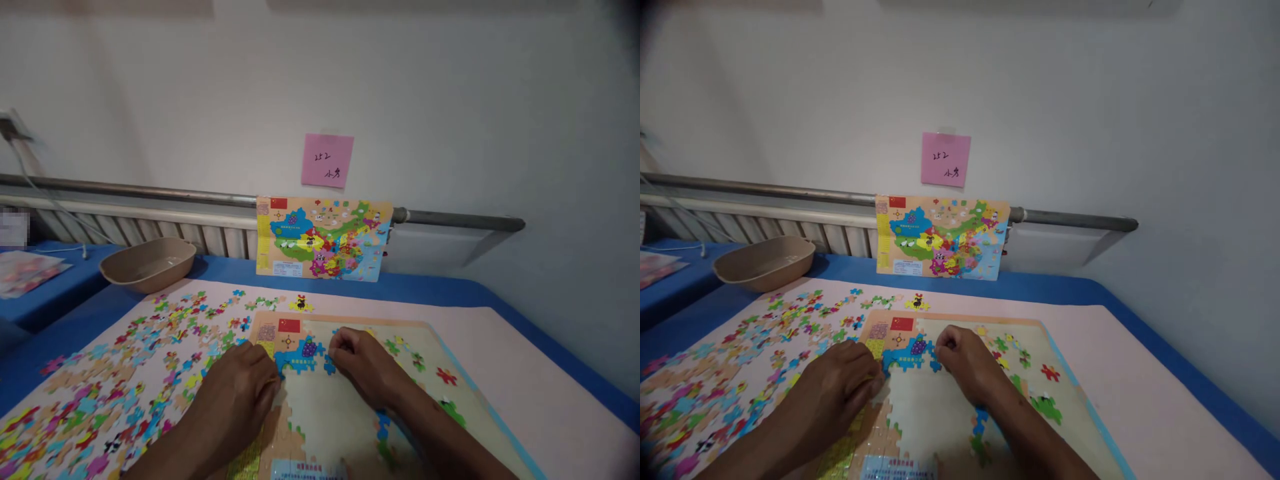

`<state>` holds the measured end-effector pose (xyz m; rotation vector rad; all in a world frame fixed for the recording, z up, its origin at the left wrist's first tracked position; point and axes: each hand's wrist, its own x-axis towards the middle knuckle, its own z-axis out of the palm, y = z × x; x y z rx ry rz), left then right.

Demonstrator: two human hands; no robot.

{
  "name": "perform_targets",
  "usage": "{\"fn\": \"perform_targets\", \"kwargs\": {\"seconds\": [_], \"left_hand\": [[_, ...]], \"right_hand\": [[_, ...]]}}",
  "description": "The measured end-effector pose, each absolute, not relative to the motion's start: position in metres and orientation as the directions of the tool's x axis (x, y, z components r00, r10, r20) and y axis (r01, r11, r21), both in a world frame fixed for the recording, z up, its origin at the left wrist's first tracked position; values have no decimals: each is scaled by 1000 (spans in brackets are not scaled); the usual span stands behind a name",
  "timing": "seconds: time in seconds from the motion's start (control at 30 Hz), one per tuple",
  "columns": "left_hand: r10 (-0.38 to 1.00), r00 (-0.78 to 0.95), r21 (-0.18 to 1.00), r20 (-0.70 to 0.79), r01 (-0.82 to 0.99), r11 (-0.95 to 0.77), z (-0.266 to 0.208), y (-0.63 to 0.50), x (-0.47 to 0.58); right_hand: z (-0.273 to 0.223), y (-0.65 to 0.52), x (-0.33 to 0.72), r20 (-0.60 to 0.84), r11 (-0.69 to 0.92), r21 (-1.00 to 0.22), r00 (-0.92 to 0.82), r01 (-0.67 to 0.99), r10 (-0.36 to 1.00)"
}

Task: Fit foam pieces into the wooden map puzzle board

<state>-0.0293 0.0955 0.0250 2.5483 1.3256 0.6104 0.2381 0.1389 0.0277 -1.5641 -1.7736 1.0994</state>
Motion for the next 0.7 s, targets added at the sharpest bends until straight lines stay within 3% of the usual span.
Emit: {"fn": "perform_targets", "kwargs": {"seconds": [0.17,0.4,0.7], "left_hand": [[817,550,331,174,749,-574,40,99,-25],[659,749,135,72,647,-750,38,122,-1],[627,778,99,21,623,-776,28,127,10]], "right_hand": [[29,142,230,-118,15,-803,-183,596,976],[29,147,227,-37,118,-740,-216,662,976],[25,142,222,19,174,-677,-220,715,975]]}}
